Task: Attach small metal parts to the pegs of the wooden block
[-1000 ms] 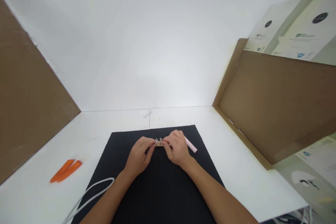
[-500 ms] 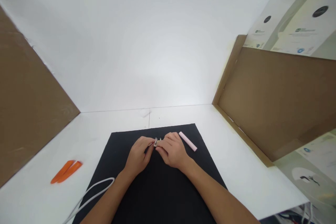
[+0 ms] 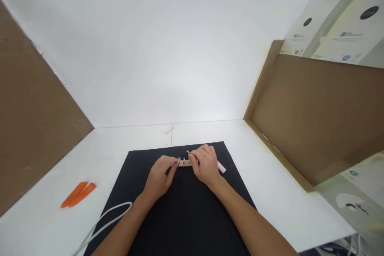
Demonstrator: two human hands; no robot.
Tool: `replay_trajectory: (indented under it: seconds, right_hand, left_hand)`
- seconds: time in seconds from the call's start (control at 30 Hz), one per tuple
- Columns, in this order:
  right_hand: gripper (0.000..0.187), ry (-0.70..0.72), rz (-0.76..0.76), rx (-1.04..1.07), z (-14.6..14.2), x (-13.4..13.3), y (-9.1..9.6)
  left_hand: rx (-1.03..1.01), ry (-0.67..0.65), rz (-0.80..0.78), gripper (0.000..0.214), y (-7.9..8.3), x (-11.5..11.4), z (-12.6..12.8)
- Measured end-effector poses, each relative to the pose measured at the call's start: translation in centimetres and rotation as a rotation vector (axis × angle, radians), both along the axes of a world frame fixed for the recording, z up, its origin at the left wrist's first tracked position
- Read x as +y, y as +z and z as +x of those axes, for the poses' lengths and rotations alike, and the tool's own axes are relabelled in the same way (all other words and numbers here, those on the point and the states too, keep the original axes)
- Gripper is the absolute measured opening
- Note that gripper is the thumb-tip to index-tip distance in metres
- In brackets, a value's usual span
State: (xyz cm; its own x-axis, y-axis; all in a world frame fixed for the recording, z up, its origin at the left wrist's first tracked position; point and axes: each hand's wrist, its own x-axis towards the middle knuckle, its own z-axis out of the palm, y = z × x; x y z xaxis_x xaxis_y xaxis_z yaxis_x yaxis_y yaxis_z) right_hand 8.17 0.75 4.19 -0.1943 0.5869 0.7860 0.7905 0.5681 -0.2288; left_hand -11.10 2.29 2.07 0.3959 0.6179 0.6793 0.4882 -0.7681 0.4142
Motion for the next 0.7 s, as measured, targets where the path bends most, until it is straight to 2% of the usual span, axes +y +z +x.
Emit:
replay_trajectory:
  seconds: [0.17, 0.33, 0.5, 0.63, 0.7]
  right_hand:
    - [0.02, 0.142, 0.004, -0.119, -0.05, -0.1, 0.08]
    - [0.018, 0.033, 0.005, -0.039, 0.58, 0.13, 0.2]
    - [0.015, 0.196, 0.035, -0.242, 0.51, 0.13, 0.17]
    - [0.017, 0.065, 0.019, -0.125, 0.76, 0.32, 0.19]
    - [0.017, 0.05, 0.012, -0.105, 0.85, 0.38, 0.18]
  left_hand:
    - [-0.011, -0.011, -0.005, 0.013, -0.06, -0.02, -0.01]
    - [0.0, 0.005, -0.016, 0.012, 0.11, -0.1, 0.09]
    - [0.006, -0.006, 0.02, 0.014, 0.28, -0.13, 0.11]
    - [0.004, 0.01, 0.024, 0.013, 0.32, -0.1, 0.17]
    - [0.012, 0.013, 0.021, 0.012, 0.29, -0.08, 0.2]
